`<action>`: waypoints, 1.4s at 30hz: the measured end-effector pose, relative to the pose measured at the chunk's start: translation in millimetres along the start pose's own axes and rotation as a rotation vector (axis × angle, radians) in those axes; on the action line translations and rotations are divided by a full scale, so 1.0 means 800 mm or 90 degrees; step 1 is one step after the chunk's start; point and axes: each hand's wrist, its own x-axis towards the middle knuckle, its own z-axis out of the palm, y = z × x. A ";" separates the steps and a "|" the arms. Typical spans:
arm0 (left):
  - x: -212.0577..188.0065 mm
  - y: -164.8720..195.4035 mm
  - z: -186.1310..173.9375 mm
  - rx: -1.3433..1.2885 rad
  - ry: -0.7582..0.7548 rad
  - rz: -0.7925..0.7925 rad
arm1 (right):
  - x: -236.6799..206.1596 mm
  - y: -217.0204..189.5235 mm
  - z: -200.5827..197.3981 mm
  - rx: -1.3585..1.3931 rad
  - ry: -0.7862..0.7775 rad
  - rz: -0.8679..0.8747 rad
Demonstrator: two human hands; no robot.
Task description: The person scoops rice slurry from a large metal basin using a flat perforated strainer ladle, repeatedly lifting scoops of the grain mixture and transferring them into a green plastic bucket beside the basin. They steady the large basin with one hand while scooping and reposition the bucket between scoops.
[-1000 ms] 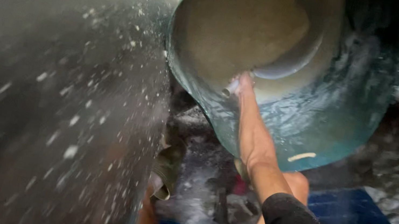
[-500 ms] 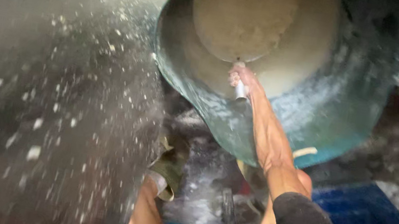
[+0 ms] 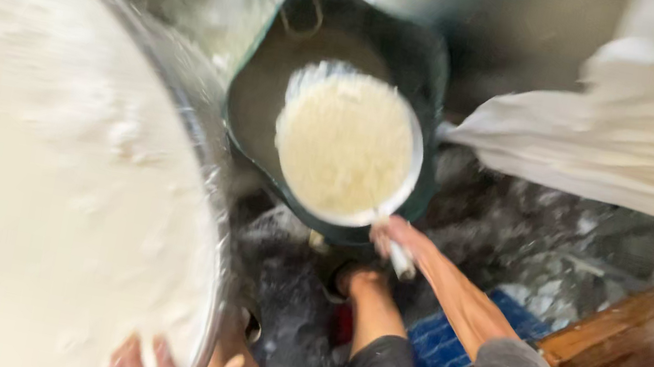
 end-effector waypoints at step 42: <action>-0.540 -0.147 -0.158 -0.104 0.152 -1.362 | -0.314 0.060 0.605 -0.136 -0.132 0.249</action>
